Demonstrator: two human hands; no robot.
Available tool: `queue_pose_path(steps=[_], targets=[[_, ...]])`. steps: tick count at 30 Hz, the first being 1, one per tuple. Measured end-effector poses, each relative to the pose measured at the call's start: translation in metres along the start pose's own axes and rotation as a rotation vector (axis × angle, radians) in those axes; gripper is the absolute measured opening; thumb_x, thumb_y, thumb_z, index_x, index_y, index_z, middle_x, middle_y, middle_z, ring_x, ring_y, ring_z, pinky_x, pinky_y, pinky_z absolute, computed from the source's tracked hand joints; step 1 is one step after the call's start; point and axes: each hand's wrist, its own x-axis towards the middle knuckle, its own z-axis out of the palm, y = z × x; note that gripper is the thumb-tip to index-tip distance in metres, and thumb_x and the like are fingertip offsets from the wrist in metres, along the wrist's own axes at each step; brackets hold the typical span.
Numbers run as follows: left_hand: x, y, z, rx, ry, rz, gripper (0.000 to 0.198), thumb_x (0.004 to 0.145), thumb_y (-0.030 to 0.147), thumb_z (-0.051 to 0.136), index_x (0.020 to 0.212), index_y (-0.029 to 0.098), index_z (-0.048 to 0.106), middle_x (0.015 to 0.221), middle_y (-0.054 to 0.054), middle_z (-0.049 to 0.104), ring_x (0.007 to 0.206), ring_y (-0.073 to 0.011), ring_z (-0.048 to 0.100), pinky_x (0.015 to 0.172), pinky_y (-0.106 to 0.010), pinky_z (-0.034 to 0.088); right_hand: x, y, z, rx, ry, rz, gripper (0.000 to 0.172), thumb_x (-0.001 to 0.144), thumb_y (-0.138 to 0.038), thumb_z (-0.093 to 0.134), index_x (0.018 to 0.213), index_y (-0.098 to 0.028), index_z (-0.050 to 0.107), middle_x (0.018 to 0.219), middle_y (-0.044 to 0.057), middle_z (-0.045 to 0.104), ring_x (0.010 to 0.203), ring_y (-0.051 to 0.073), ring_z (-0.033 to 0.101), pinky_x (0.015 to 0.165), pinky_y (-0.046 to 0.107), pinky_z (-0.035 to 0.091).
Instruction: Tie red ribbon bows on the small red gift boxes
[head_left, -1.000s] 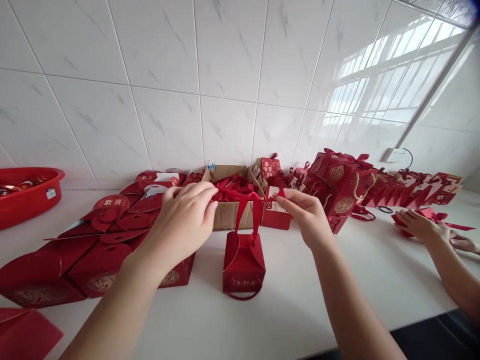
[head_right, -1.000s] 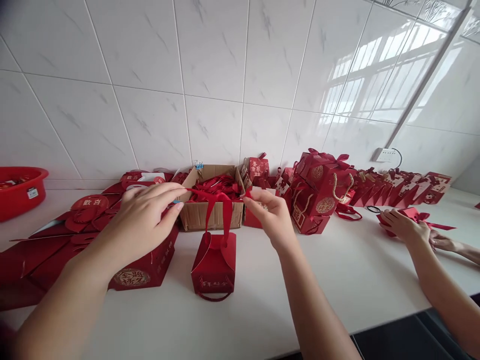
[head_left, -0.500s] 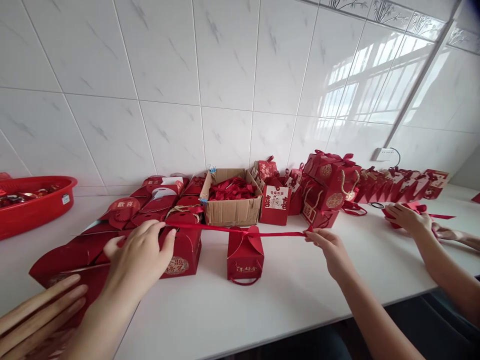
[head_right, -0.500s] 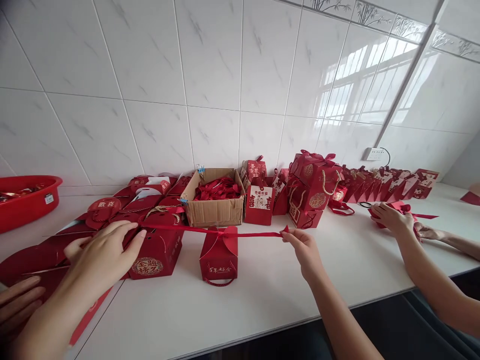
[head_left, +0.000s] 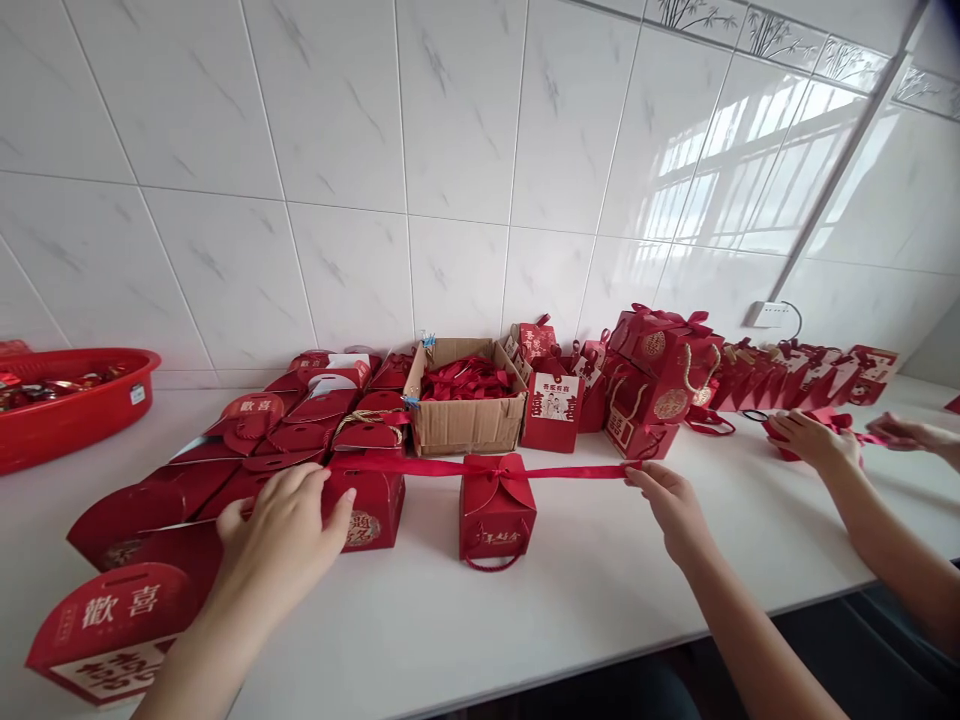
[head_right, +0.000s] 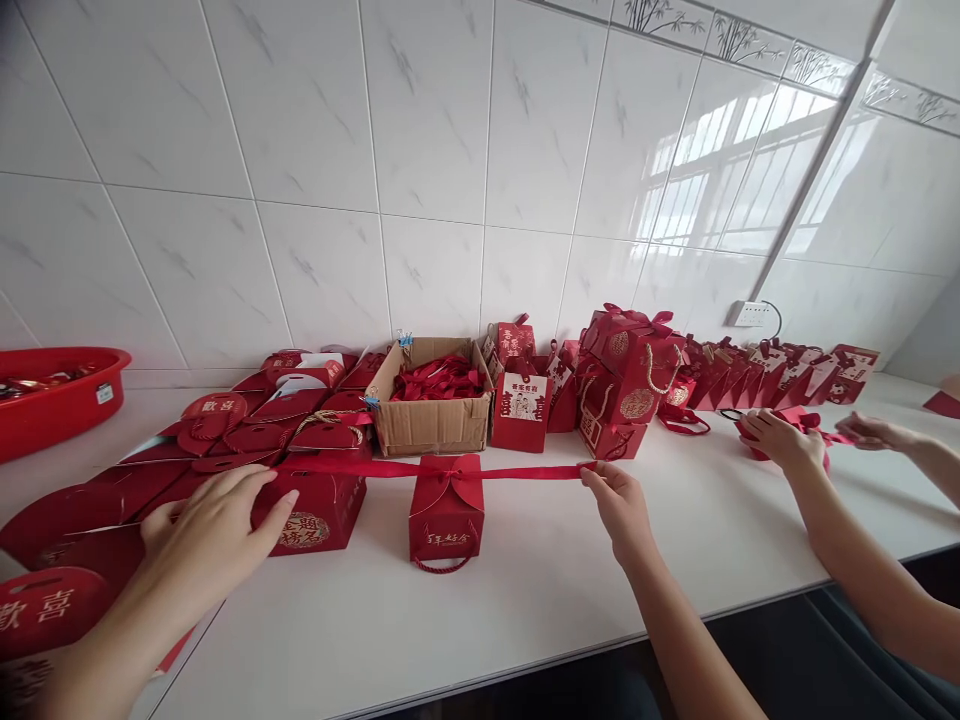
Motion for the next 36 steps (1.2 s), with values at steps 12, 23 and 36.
queue_pose_path(steps=[12,23,36], targets=[[0.022,0.108,0.039,-0.438,-0.082,0.425,0.014,0.089,0.02,0.04,0.093,0.019,0.054,0.098,-0.009,0.06,0.091,-0.0243,0.061,0.077,-0.038,0.051,-0.03,-0.055,0.09,-0.171,-0.512,-0.43,0.039,0.085,-0.054,0.053,0.095,-0.017,0.058,0.098,0.01,0.064,0.086,0.02,0.061,0.073,0.033,0.048],[0.022,0.103,0.087,-0.816,-0.088,-0.007,0.024,0.075,0.037,0.061,0.088,0.022,0.046,0.096,-0.006,0.053,0.095,-0.0235,0.052,0.085,-0.039,0.044,0.025,-0.038,0.097,0.082,-1.128,-0.091,0.05,0.073,-0.055,0.068,0.052,-0.017,0.046,0.043,-0.008,0.034,0.041,0.004,0.026,0.042,0.023,0.016],[0.025,0.096,0.082,-0.908,-0.439,-0.071,0.051,0.075,0.056,0.058,0.061,0.021,0.024,0.061,0.006,0.025,0.057,-0.0109,0.028,0.054,-0.025,0.023,0.019,-0.019,0.095,0.394,-0.969,-0.01,0.038,0.08,-0.042,0.067,0.057,-0.016,0.051,0.05,-0.005,0.047,0.049,0.007,0.039,0.05,0.023,0.03]])
